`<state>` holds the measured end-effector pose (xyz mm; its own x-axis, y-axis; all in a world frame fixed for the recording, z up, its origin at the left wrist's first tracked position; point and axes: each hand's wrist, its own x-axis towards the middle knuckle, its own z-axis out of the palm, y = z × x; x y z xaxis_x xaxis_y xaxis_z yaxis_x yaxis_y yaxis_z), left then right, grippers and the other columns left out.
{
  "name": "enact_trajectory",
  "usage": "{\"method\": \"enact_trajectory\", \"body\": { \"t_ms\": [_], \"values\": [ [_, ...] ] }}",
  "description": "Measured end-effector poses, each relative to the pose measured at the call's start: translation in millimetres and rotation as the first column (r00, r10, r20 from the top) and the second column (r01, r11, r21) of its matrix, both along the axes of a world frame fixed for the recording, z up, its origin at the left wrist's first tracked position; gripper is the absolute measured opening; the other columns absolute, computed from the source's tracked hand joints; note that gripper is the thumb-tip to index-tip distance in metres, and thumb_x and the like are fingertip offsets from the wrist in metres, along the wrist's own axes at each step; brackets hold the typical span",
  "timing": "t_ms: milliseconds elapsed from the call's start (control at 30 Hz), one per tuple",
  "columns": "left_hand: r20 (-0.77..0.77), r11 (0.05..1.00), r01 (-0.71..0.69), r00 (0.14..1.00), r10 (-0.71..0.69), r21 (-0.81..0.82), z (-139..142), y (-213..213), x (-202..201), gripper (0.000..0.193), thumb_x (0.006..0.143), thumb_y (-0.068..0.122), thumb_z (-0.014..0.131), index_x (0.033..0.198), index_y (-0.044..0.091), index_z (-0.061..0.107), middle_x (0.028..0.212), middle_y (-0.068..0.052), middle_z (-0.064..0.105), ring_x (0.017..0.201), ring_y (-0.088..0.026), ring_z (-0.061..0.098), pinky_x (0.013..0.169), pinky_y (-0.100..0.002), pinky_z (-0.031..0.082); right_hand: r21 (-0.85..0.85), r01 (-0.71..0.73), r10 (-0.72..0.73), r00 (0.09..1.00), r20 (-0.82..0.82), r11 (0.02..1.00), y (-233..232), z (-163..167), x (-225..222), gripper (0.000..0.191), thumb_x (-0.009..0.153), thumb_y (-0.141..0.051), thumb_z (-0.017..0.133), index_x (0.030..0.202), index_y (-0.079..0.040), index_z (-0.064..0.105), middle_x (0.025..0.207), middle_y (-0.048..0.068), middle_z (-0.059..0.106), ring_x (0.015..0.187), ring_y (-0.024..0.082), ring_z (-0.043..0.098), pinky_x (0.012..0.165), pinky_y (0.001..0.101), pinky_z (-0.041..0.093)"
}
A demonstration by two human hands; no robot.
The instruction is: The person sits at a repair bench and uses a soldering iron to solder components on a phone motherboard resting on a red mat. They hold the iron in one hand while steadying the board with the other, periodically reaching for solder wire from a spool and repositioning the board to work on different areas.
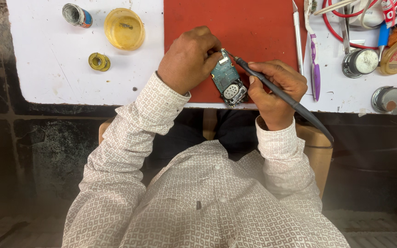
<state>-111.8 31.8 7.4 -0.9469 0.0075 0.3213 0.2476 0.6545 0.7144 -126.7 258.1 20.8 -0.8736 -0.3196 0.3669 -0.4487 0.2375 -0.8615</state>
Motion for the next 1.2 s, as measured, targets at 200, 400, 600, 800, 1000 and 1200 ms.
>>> {"method": "enact_trajectory", "body": {
  "t_ms": [200, 400, 600, 800, 1000, 1200],
  "values": [
    [0.006, 1.0, -0.003, 1.0, 0.003, -0.006, 1.5, 0.5, 0.1, 0.011, 0.085, 0.007, 0.079, 0.09, -0.001, 0.074, 0.086, -0.012, 0.069, 0.072, -0.025, 0.071, 0.065, -0.035, 0.058, -0.03, -0.033, 0.03, 0.996, -0.084, 0.999, -3.7, -1.0, 1.5, 0.023, 0.089, 0.016, 0.07, 0.108, 0.004, 0.074, 0.092, 0.011, 0.072, 0.071, 0.011, 0.067, 0.057, 0.0185, 0.05],
    [0.014, 1.0, -0.002, 1.0, 0.002, 0.004, 2.3, 0.0, 0.4, 0.01, 0.086, 0.007, 0.079, 0.09, -0.001, 0.074, 0.087, -0.012, 0.069, 0.073, -0.025, 0.071, 0.065, -0.035, 0.058, 0.0, -0.018, 0.018, 0.996, -0.086, 1.0, -4.9, 0.2, 1.6, 0.024, 0.085, 0.015, 0.07, 0.106, 0.005, 0.075, 0.09, 0.012, 0.072, 0.069, 0.011, 0.065, 0.058, 0.0198, 0.048],
    [0.007, 1.0, -0.011, 1.0, 0.011, -0.011, 1.6, 1.3, 0.1, 0.01, 0.086, 0.007, 0.079, 0.09, -0.001, 0.073, 0.087, -0.012, 0.069, 0.073, -0.025, 0.071, 0.065, -0.035, 0.058, 0.011, -0.015, 0.016, 0.997, -0.078, 1.0, -4.2, 1.0, 1.2, 0.025, 0.084, 0.012, 0.07, 0.107, 0.005, 0.076, 0.09, 0.011, 0.072, 0.07, 0.011, 0.066, 0.056, 0.0187, 0.05],
    [0.015, 1.0, -0.006, 1.0, 0.006, -0.01, 0.0, 0.7, -1.0, 0.011, 0.086, 0.007, 0.079, 0.089, -0.001, 0.073, 0.086, -0.012, 0.069, 0.072, -0.024, 0.071, 0.064, -0.034, 0.059, 0.028, 0.004, -0.001, 0.996, -0.094, 1.0, -5.3, 0.3, 1.5, 0.023, 0.084, 0.013, 0.071, 0.106, 0.004, 0.076, 0.088, 0.011, 0.072, 0.066, 0.011, 0.064, 0.057, 0.0212, 0.047],
    [0.022, 1.0, -0.007, 1.0, 0.007, -0.01, 0.3, 1.3, -1.0, 0.011, 0.086, 0.007, 0.079, 0.089, -0.001, 0.074, 0.086, -0.012, 0.069, 0.072, -0.024, 0.071, 0.064, -0.034, 0.059, 0.031, 0.001, 0.002, 0.994, -0.113, 1.0, -5.4, 0.7, 2.4, 0.023, 0.085, 0.013, 0.07, 0.106, 0.004, 0.076, 0.089, 0.011, 0.072, 0.068, 0.011, 0.065, 0.057, 0.0206, 0.048],
    [0.028, 1.0, -0.01, 1.0, 0.011, -0.004, 1.3, 0.7, 0.3, 0.01, 0.086, 0.007, 0.078, 0.089, -0.001, 0.074, 0.086, -0.011, 0.069, 0.072, -0.025, 0.071, 0.064, -0.035, 0.058, 0.032, 0.004, -0.001, 0.994, -0.106, 0.999, -6.4, 1.0, 3.0, 0.023, 0.085, 0.013, 0.071, 0.106, 0.004, 0.076, 0.088, 0.011, 0.072, 0.067, 0.011, 0.065, 0.057, 0.0205, 0.048]
  ]
}}
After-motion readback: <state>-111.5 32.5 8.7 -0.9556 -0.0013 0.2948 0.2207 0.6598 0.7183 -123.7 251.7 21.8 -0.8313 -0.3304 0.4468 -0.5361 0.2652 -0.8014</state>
